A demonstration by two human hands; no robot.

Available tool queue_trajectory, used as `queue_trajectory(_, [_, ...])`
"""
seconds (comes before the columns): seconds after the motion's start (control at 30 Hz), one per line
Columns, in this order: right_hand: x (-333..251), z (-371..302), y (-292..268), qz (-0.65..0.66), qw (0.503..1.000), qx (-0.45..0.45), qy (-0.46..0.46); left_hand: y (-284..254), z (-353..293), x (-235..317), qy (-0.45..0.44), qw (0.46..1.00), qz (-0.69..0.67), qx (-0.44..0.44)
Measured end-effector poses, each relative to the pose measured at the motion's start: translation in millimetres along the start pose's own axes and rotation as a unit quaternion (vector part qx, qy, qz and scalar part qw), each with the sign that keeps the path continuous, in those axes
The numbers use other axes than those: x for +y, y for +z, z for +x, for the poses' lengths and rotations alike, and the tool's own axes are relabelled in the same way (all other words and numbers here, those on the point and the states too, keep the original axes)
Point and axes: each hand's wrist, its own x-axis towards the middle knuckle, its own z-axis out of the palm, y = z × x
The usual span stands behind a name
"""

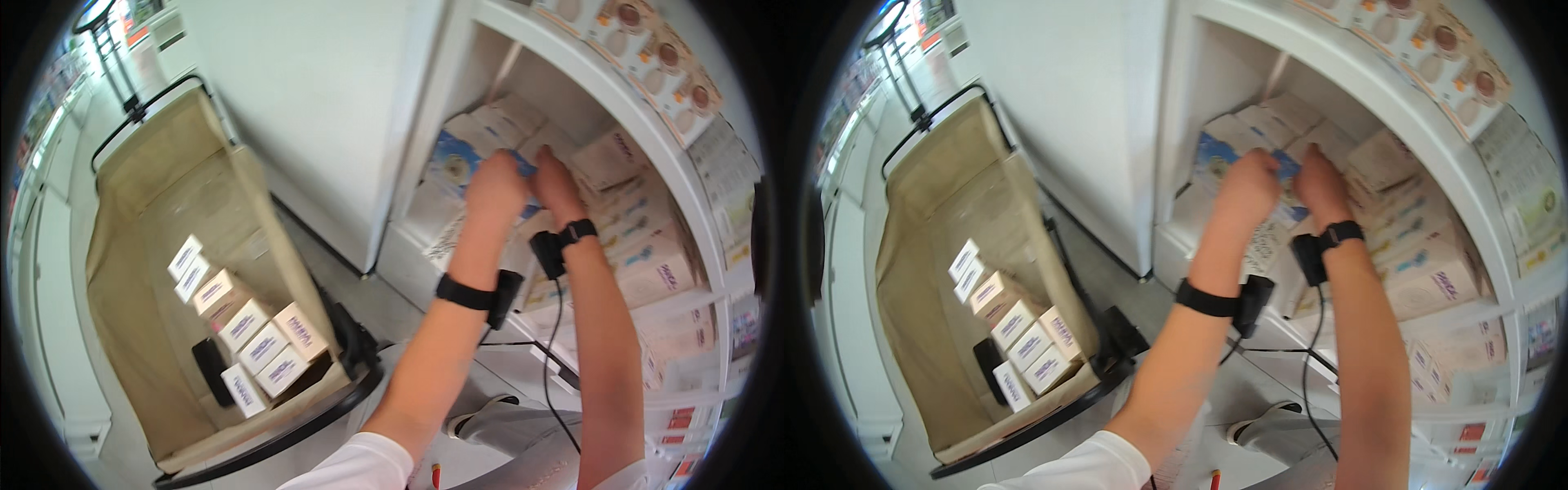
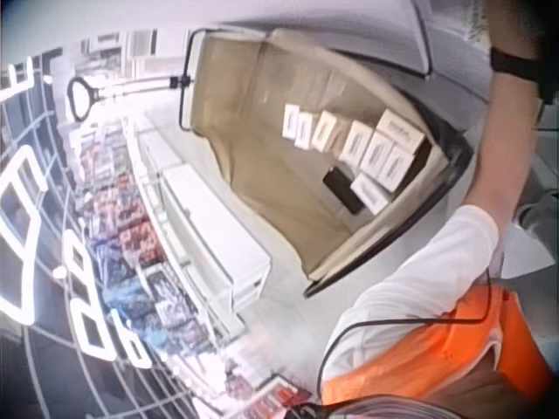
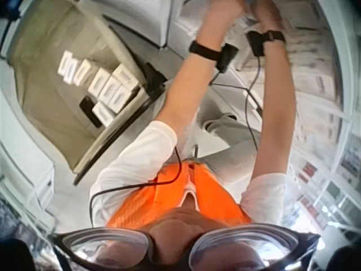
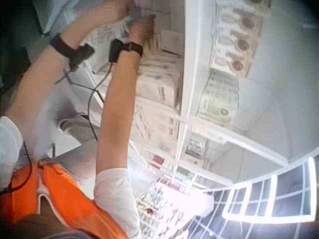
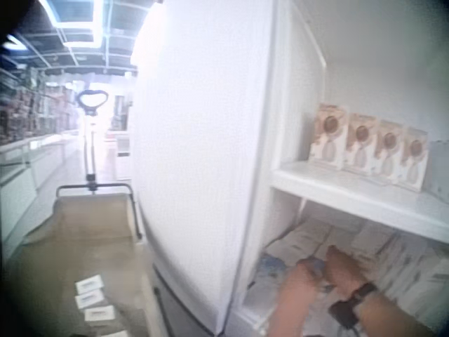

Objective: The person stocks a retail shelf with boxed items by taking them from a cart and placing them onto the shelf, while referencing a handwritten list.

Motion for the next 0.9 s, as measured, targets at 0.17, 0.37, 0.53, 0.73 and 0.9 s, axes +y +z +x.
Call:
queue_trajectory(0.17, [63.5, 26.8, 28.5, 0.164, 0.985, -0.038, 0.037, -10.7, -14.0, 59.9, -0.056, 0.998, -0.014, -0.027])
queue_trajectory(0.37, [-4.5, -35.0, -11.3, 0.651, 0.748, -0.111, -0.06, -65.2, -41.1, 126.1, -0.021, 0.997, 0.053, -0.043])
queue_trajectory(0.53, [-22.9, -133.3, -78.2, 0.478, 0.862, -0.083, -0.149, -122.6, -81.4, 171.6, 0.059, 0.987, 0.078, -0.125])
queue_trajectory(0.73, [-30.5, -212.8, -99.1, 0.592, 0.765, -0.25, -0.024, -223.5, -101.9, 215.1, 0.021, 0.962, 0.14, -0.232])
queue_trajectory(0.9, [-2.3, -239.7, -64.3, 0.521, 0.82, -0.233, -0.043, -197.3, -81.0, 178.3, -0.079, 0.926, 0.157, -0.334])
